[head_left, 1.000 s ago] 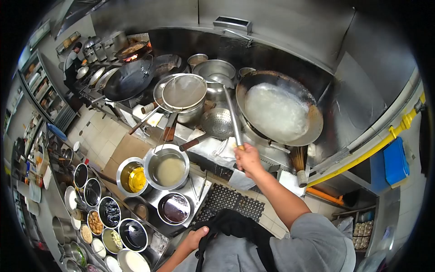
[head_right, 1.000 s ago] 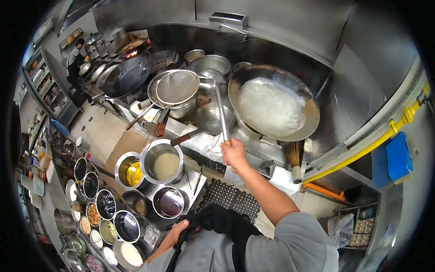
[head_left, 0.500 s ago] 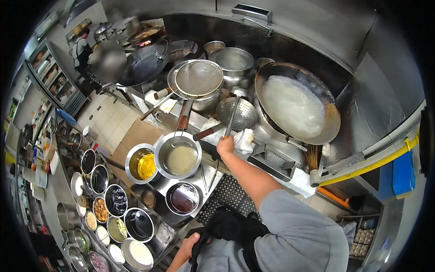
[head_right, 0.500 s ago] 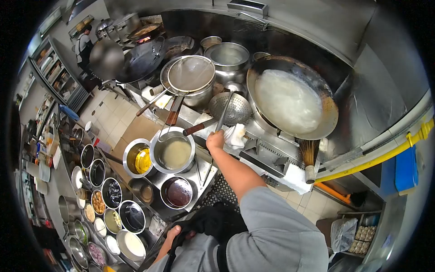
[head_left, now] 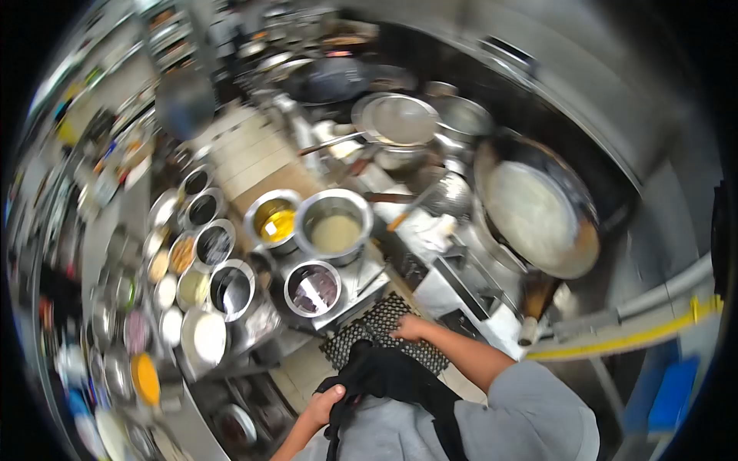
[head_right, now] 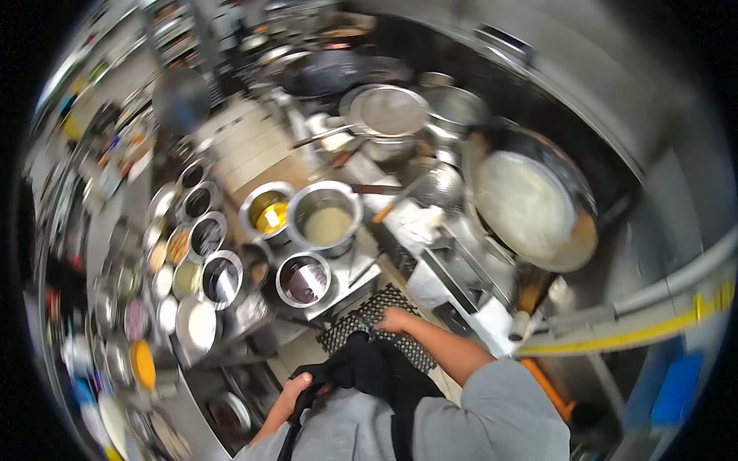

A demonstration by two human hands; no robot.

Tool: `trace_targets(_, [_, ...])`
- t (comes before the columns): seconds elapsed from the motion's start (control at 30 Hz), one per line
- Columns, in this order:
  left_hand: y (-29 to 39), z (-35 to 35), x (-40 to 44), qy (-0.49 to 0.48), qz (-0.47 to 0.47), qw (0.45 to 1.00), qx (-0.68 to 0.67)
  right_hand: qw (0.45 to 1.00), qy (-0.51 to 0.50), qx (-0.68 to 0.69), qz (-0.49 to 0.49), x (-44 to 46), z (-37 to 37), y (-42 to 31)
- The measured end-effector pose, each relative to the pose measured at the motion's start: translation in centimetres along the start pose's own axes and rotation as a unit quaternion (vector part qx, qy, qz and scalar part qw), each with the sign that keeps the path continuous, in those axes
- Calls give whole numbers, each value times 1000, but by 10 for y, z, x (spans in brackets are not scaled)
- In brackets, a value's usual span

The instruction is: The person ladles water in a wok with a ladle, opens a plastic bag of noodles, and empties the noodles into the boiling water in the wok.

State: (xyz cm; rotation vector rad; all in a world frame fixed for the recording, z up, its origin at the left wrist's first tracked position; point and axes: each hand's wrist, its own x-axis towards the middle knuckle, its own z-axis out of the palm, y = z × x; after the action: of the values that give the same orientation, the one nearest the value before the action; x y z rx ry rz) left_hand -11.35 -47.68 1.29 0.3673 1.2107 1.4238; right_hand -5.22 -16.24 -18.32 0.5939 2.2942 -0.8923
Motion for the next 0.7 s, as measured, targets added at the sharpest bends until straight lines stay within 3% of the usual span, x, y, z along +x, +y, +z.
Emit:
trace_targets(0.03, [-14, 7, -15, 7, 8, 1000, -7, 999, -50, -18, 2, -11, 6, 11])
trace_targets(0.07, [-22, 27, -32, 81, 1, 996, -27, 994, -4, -96, -58, -13, 19, 29])
trace_targets(0.13, [-72, 43, -56, 128, 9, 991, -28, 998, 10, -62, -30, -28, 35, 58])
trace_targets(0.17, [-83, 53, -69, 167, 7, 986, 0, 992, 48, -108, -49, -35, 47, 74])
trace_targets(0.2, [-92, 56, -85, 183, -49, 980, 55, 994, -15, -106, 25, -26, 63, 103])
trace_targets(0.27, [-65, 70, -134, 206, -147, 961, 108, 984, -97, -147, -9, -44, 94, 150])
trace_targets(0.3, [-45, 87, -167, 216, -180, 953, 115, 991, -113, -35, 62, -55, 100, 158])
trace_targets(0.33, [-61, 96, -186, 243, -106, 964, 12, 982, -112, 74, 134, -64, 105, 167])
trace_targets(0.37, [-65, 100, -211, 248, -99, 963, 15, 973, -108, 109, 171, -68, 110, 166])
trace_targets(0.47, [-105, 98, -273, 214, -80, 973, -21, 975, -122, 59, 176, -56, 124, 129])
trace_targets(0.53, [-117, 112, -303, 184, 66, 975, -105, 980, -130, 16, 147, -42, 123, 104])
trace_targets(0.6, [-114, 110, -353, 247, 104, 963, -8, 985, -131, -26, 113, -29, 125, 76])
trace_targets(0.63, [-105, 118, -380, 412, 35, 910, -37, 986, -130, -56, 87, -22, 125, 60])
trace_targets(0.67, [-108, 109, -405, 548, -36, 835, 45, 987, -127, -76, 67, -17, 130, 43])
trace_targets(0.7, [-133, 92, -424, 694, -56, 709, 111, 986, -124, -98, 43, -11, 135, 25])
